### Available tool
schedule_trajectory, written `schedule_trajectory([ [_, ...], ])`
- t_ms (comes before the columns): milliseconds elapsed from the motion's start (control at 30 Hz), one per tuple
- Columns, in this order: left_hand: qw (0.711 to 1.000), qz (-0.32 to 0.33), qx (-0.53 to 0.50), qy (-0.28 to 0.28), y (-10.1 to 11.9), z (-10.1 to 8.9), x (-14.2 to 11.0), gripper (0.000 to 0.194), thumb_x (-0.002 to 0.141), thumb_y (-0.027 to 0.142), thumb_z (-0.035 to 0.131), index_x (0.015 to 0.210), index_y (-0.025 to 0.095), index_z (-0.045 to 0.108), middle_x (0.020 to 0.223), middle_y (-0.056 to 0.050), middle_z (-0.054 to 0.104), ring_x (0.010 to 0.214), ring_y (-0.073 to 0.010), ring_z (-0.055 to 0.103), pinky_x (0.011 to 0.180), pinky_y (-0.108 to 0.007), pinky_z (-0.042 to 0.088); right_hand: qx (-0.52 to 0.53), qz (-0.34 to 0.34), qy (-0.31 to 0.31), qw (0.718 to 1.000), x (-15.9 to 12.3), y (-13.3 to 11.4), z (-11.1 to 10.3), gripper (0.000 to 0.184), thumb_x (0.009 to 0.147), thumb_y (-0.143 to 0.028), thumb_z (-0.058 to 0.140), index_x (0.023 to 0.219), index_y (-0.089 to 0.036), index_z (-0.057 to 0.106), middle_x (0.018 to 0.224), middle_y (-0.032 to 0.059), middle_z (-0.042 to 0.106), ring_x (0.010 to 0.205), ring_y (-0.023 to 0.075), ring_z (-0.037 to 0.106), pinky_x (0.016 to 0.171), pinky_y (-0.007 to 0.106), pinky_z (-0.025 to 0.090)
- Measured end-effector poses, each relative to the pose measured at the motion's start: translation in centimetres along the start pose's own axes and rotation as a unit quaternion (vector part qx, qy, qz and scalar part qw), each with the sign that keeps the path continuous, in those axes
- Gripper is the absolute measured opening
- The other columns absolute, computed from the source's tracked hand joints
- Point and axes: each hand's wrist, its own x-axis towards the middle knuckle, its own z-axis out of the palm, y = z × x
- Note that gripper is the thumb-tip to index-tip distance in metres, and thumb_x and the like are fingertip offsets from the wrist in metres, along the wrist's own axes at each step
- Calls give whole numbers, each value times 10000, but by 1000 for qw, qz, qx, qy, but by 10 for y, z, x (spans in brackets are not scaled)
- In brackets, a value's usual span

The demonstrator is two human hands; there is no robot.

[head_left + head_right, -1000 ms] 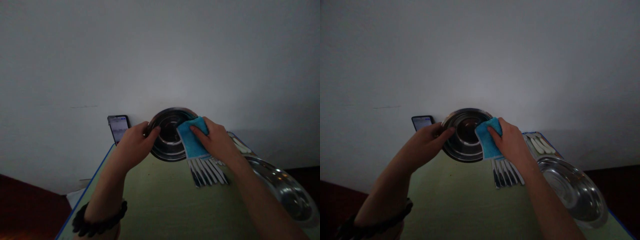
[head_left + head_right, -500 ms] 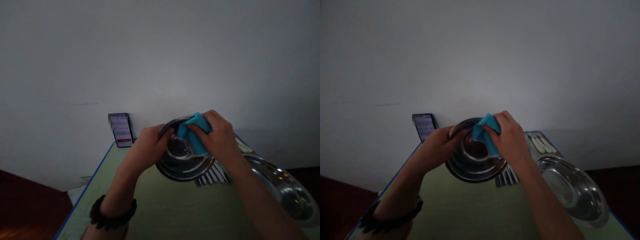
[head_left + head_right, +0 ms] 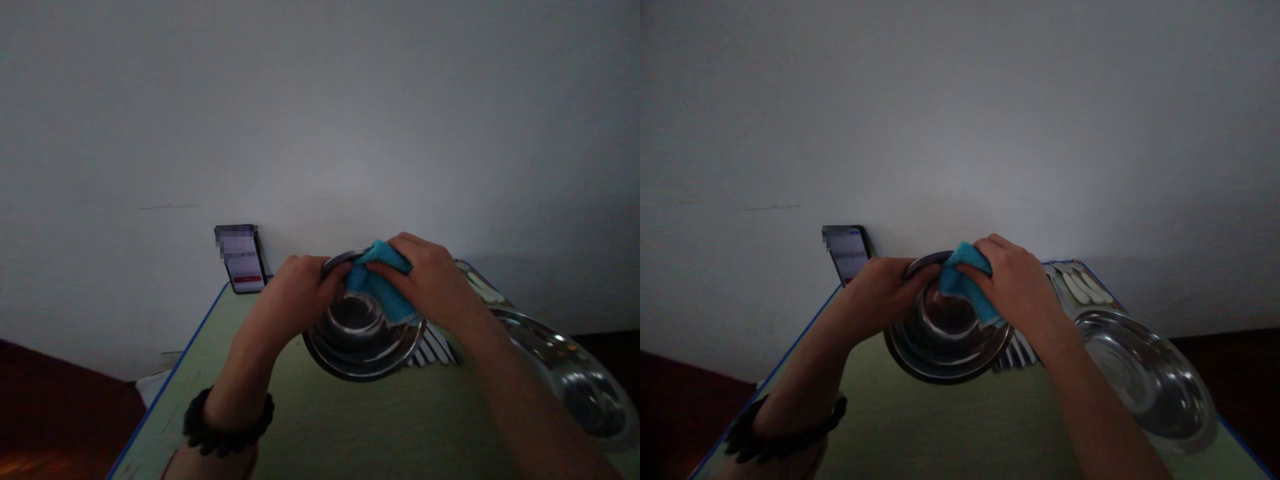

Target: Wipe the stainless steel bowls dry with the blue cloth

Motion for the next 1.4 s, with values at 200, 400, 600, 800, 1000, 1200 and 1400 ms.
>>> schedule_trajectory([
  [200,988,-98,-12,122,-1,-4,1,493,852,475,345,574,145,583,462,5,493,425,-98,400,442,-244,261,-24,90,113,989,-1,4,-2,276,845,-457,447,747,-204,497,730,53,588,673,197,541,606,309,362],
  [400,1000,-17,-3,22,-3,-2,-1,527,860,484,332,529,165,589,415,17,427,420,-97,391,468,-258,236,-14,13,10,1000,-1,6,0,259,845,-446,457,793,-203,531,808,45,593,742,195,561,654,308,379],
  [600,987,-76,27,140,-4,-3,3,547,847,515,334,457,161,481,404,26,341,407,-85,321,455,-261,205,-18,86,95,992,0,3,1,290,845,-463,443,785,-191,526,748,56,594,694,200,555,619,308,368],
  [800,994,-103,25,0,-3,-3,0,571,826,558,321,417,174,424,379,9,362,386,-94,353,443,-261,198,-23,44,64,997,-1,7,-1,239,841,-415,477,823,-189,549,804,53,586,736,198,557,649,309,388],
  [1000,996,-70,30,-52,-3,1,0,573,842,542,280,481,164,514,395,-9,429,410,-110,400,452,-257,222,4,-8,21,1000,0,-2,1,223,831,-403,510,842,-188,566,848,32,584,782,176,565,696,285,398],
  [1200,985,-167,-23,39,-2,-14,1,568,820,550,313,405,178,424,371,-4,423,398,-105,413,432,-241,272,-9,96,109,989,0,3,-3,294,846,-447,453,782,-178,552,689,28,586,643,169,547,594,281,361],
  [1400,994,-98,-6,-53,0,-15,-5,498,810,511,378,466,172,499,393,-9,482,394,-110,458,418,-239,260,-5,37,61,997,0,9,-7,272,835,-429,486,811,-173,572,748,36,599,685,168,553,633,280,371],
])
